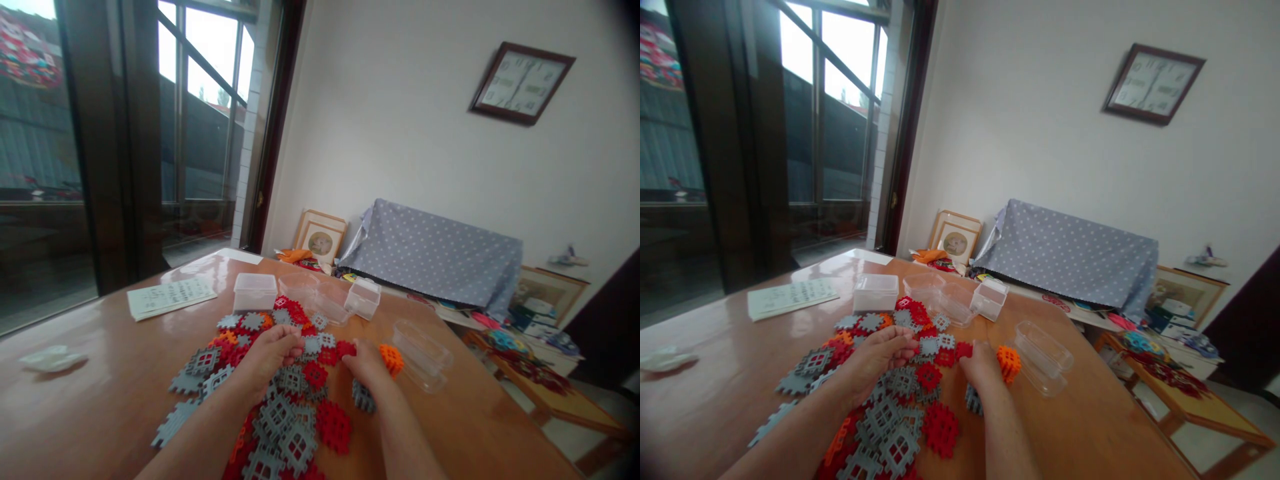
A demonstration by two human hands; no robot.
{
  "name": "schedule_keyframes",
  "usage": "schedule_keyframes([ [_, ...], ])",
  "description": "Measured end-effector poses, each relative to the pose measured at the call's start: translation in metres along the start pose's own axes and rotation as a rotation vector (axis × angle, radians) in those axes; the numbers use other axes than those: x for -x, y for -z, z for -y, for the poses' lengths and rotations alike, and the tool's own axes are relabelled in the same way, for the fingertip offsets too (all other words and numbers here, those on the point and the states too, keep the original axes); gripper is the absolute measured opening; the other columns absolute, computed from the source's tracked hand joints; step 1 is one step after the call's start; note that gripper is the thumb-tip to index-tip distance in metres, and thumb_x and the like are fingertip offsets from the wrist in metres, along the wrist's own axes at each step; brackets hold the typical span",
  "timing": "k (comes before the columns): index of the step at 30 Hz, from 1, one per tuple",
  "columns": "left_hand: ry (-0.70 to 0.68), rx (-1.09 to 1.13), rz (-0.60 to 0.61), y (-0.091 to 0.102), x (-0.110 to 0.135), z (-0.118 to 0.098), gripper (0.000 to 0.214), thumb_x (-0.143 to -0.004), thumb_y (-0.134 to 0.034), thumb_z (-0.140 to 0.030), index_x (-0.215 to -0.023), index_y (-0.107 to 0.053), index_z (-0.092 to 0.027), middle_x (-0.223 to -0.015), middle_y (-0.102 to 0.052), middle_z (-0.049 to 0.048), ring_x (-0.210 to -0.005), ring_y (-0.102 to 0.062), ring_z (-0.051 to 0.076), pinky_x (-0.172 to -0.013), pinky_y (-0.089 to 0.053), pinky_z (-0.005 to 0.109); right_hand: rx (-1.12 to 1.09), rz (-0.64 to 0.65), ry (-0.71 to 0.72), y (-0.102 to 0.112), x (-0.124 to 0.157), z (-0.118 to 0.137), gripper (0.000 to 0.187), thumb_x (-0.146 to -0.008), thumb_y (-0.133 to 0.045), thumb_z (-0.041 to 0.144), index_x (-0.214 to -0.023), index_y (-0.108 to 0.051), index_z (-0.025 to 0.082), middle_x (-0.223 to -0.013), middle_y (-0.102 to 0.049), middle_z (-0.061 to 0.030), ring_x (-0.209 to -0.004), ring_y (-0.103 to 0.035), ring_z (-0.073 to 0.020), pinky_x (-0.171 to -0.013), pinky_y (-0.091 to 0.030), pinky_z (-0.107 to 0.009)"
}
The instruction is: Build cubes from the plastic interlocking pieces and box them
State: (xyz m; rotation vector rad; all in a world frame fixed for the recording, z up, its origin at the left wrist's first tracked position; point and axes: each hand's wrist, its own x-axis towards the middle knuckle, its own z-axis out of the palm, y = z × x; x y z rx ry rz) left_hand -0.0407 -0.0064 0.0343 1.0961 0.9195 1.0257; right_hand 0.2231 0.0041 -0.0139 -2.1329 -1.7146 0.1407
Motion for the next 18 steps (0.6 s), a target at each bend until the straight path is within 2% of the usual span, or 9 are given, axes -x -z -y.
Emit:
schedule_keyframes([
  [10,-0.01,-0.003,0.002,0.002,-0.001,0.002,0.035,-0.074,-0.074,-0.045,-0.094,-0.066,-0.018,-0.096,-0.074,0.0072,-0.081,-0.067,0.018,-0.074,-0.047,0.028,-0.027,-0.025,0.03,0.004,0.005,0.003,0.016,-0.074,-0.064,0.022,-0.089,-0.069,0.019,-0.092,-0.072,-0.0089,-0.083,-0.067,-0.0222,-0.071,-0.045,-0.028],
  [14,-0.006,0.003,-0.003,0.002,-0.002,0.003,0.033,-0.077,-0.071,-0.043,-0.096,-0.064,-0.018,-0.096,-0.074,0.0075,-0.08,-0.065,0.016,-0.072,-0.046,0.027,-0.033,-0.071,0.022,0.015,0.005,0.003,0.035,-0.078,-0.058,0.019,-0.111,-0.069,0.016,-0.111,-0.072,-0.0137,-0.104,-0.066,-0.0261,-0.086,-0.047,-0.031],
  [18,-0.015,0.01,-0.028,0.004,-0.002,-0.001,0.032,-0.078,-0.07,-0.042,-0.096,-0.063,-0.017,-0.096,-0.073,0.0076,-0.081,-0.066,0.017,-0.072,-0.046,0.028,-0.057,-0.119,-0.009,0.034,0.009,0.0,0.049,-0.083,-0.048,0.017,-0.13,-0.06,0.013,-0.122,-0.069,-0.0154,-0.111,-0.065,-0.0259,-0.089,-0.047,-0.031],
])
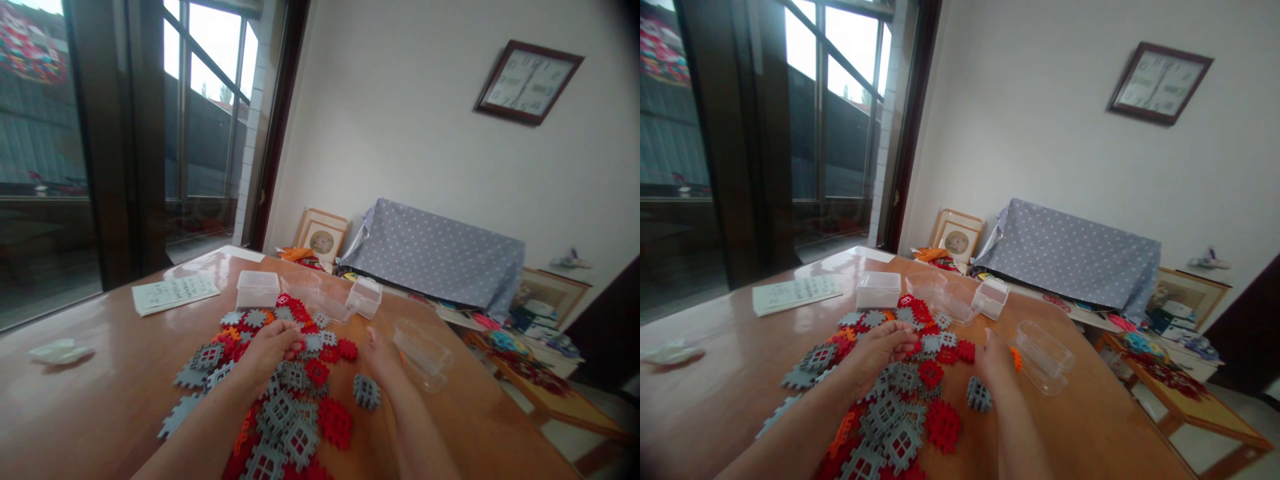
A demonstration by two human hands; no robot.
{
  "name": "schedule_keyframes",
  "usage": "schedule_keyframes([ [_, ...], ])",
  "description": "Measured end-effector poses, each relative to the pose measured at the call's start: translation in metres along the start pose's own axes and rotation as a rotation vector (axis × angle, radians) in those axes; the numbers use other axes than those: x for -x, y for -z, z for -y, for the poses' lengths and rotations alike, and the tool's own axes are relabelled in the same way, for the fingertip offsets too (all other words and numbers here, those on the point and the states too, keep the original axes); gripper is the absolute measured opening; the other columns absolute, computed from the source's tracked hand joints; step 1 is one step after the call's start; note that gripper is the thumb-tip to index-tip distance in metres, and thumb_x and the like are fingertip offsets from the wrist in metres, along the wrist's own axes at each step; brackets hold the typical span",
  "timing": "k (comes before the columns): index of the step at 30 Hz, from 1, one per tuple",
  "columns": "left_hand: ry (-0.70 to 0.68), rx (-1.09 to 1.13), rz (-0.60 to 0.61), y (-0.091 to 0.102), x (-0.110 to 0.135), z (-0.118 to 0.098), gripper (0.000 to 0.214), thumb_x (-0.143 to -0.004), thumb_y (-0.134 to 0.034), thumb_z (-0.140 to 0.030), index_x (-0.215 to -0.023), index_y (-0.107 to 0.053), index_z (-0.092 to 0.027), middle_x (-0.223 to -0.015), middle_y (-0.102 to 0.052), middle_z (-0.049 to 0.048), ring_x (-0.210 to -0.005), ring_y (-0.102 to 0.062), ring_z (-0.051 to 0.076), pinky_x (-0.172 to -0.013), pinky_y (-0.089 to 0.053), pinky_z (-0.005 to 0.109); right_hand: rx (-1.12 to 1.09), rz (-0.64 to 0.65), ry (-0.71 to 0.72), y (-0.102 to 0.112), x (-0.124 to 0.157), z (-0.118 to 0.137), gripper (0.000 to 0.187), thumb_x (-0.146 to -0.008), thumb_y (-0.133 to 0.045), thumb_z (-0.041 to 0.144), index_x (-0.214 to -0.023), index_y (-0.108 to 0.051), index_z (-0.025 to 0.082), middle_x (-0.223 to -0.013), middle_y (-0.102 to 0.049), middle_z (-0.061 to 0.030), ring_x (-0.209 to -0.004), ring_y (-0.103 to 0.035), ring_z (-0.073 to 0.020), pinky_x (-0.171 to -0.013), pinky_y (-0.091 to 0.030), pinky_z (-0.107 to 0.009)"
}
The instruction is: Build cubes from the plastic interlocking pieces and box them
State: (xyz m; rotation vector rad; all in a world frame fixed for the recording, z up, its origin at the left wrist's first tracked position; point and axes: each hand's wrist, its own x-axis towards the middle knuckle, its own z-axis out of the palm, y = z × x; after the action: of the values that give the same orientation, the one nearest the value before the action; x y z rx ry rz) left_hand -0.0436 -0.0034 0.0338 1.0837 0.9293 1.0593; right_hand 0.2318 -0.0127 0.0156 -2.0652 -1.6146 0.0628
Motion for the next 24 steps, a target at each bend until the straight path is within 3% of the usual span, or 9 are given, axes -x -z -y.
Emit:
schedule_keyframes([
  [4,-0.014,-0.004,-0.03,0.001,0.0,-0.004,0.033,-0.076,-0.072,-0.043,-0.096,-0.063,-0.017,-0.092,-0.073,0.0068,-0.079,-0.065,0.017,-0.072,-0.046,0.028,-0.025,-0.032,-0.018,0.013,0.015,-0.006,0.05,-0.087,-0.041,0.02,-0.134,-0.056,0.011,-0.121,-0.07,-0.0155,-0.109,-0.067,-0.024,-0.088,-0.048,-0.03],
  [9,-0.047,-0.012,-0.09,0.007,-0.003,-0.007,0.032,-0.075,-0.071,-0.042,-0.095,-0.063,-0.018,-0.091,-0.072,0.0062,-0.08,-0.066,0.018,-0.071,-0.046,0.028,-0.148,-0.045,-0.026,0.006,0.042,-0.008,0.043,-0.091,-0.04,0.028,-0.127,-0.061,0.016,-0.114,-0.072,-0.0129,-0.105,-0.068,-0.0234,-0.087,-0.049,-0.031],
  [15,-0.162,-0.01,-0.23,0.025,-0.01,-0.01,0.032,-0.073,-0.07,-0.042,-0.091,-0.063,-0.017,-0.086,-0.071,0.0038,-0.076,-0.064,0.016,-0.069,-0.045,0.026,-0.285,0.048,0.146,-0.003,0.064,0.028,0.031,-0.091,-0.047,0.034,-0.112,-0.067,0.023,-0.104,-0.074,-0.0068,-0.097,-0.068,-0.0227,-0.083,-0.048,-0.032],
  [19,-0.293,-0.209,-0.325,0.036,-0.017,-0.007,0.026,-0.077,-0.064,-0.039,-0.091,-0.064,-0.016,-0.078,-0.069,0.0019,-0.068,-0.061,0.016,-0.062,-0.043,0.025,-0.263,0.21,0.268,-0.001,0.076,0.052,0.027,-0.093,-0.048,0.037,-0.105,-0.069,0.026,-0.094,-0.074,-0.0027,-0.085,-0.068,-0.0205,-0.071,-0.045,-0.028],
  [24,-0.363,-0.582,-0.38,0.05,-0.023,-0.001,0.018,-0.083,-0.055,-0.028,-0.094,-0.066,-0.018,-0.084,-0.071,0.0039,-0.077,-0.064,0.019,-0.068,-0.044,0.027,-0.207,0.284,0.267,-0.001,0.081,0.056,0.026,-0.092,-0.049,0.038,-0.105,-0.069,0.027,-0.089,-0.074,-0.0015,-0.08,-0.067,-0.0199,-0.064,-0.041,-0.026],
])
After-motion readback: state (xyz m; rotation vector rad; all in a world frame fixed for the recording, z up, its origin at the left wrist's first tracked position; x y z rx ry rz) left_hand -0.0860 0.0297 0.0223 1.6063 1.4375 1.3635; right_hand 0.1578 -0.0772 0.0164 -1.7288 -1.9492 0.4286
